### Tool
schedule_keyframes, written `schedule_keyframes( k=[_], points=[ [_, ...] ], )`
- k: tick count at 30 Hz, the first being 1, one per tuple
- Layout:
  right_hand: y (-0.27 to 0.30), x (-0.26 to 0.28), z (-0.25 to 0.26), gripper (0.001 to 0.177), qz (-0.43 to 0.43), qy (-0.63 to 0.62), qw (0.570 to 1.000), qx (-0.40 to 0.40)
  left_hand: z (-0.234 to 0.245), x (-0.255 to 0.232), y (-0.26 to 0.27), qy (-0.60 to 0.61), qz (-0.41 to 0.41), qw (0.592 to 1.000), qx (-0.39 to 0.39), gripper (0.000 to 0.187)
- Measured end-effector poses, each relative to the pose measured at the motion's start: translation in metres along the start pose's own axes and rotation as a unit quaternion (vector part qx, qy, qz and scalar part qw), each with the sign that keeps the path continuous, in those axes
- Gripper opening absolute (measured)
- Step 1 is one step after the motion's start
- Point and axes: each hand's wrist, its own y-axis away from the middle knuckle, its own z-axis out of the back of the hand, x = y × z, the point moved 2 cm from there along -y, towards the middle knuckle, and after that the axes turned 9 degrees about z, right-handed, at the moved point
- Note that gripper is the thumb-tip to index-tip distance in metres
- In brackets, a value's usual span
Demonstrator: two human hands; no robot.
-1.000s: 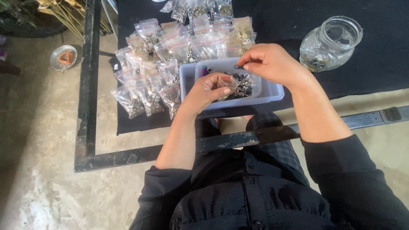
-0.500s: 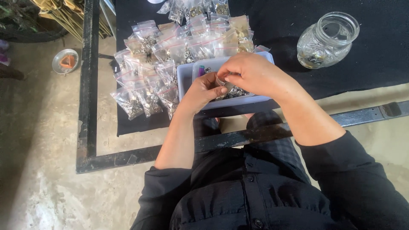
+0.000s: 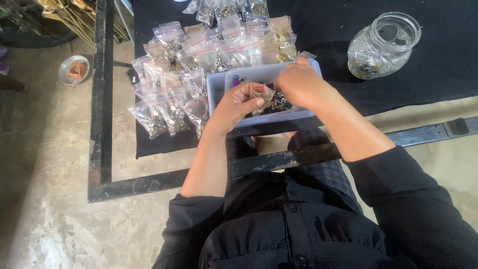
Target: Packaging small metal components into individual plastic zip-lock bags.
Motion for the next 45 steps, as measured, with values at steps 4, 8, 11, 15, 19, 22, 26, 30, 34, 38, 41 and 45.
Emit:
schedule_keyframes(
  k=[4,8,11,15,19,22,26,30,34,38,41,45],
  points=[
    [-0.017,0.010,0.001,0.020,-0.018,0.012,1.000,0.001,-0.001,-0.008,0.004,-0.010,-0.004,1.000,-0.004,0.037],
    [-0.023,0.015,0.000,0.024,-0.015,0.006,1.000,-0.009,-0.001,-0.004,0.003,-0.009,-0.003,1.000,-0.007,0.037],
    [-0.022,0.016,0.005,0.023,-0.021,-0.004,1.000,0.003,-0.001,-0.004,0.003,-0.017,-0.003,1.000,-0.008,0.037],
    [-0.020,0.022,0.019,0.018,-0.031,-0.021,0.999,0.010,-0.001,-0.005,0.003,0.000,0.006,1.000,-0.003,0.036],
    [-0.021,0.020,0.012,0.014,-0.033,-0.031,0.999,0.017,-0.002,-0.010,0.004,0.002,0.009,1.000,-0.012,0.037],
    [-0.020,0.018,0.016,0.017,-0.045,-0.050,0.998,0.006,-0.002,-0.014,0.003,-0.006,0.004,1.000,-0.002,0.034],
    [-0.015,0.009,0.016,0.012,-0.047,-0.117,0.992,-0.003,-0.001,-0.013,0.004,-0.002,0.003,1.000,-0.004,0.034],
    [0.004,-0.004,0.038,0.010,-0.060,-0.231,0.970,-0.048,0.000,-0.010,0.003,0.001,0.003,1.000,-0.002,0.036],
    [0.026,-0.012,0.052,0.010,-0.067,-0.415,0.899,-0.120,-0.003,-0.012,0.005,0.007,0.014,1.000,0.005,0.036],
    [0.038,-0.006,0.066,0.006,-0.071,-0.571,0.798,-0.181,-0.005,-0.017,0.008,0.003,0.022,1.000,0.006,0.036],
    [0.033,0.003,0.067,0.005,-0.032,-0.619,0.758,-0.204,-0.005,-0.019,0.006,-0.004,0.017,1.000,0.008,0.032],
    [0.027,0.010,0.069,0.007,0.036,-0.544,0.807,-0.228,0.005,0.001,-0.003,-0.011,0.014,1.000,0.012,0.028]
  ],
)
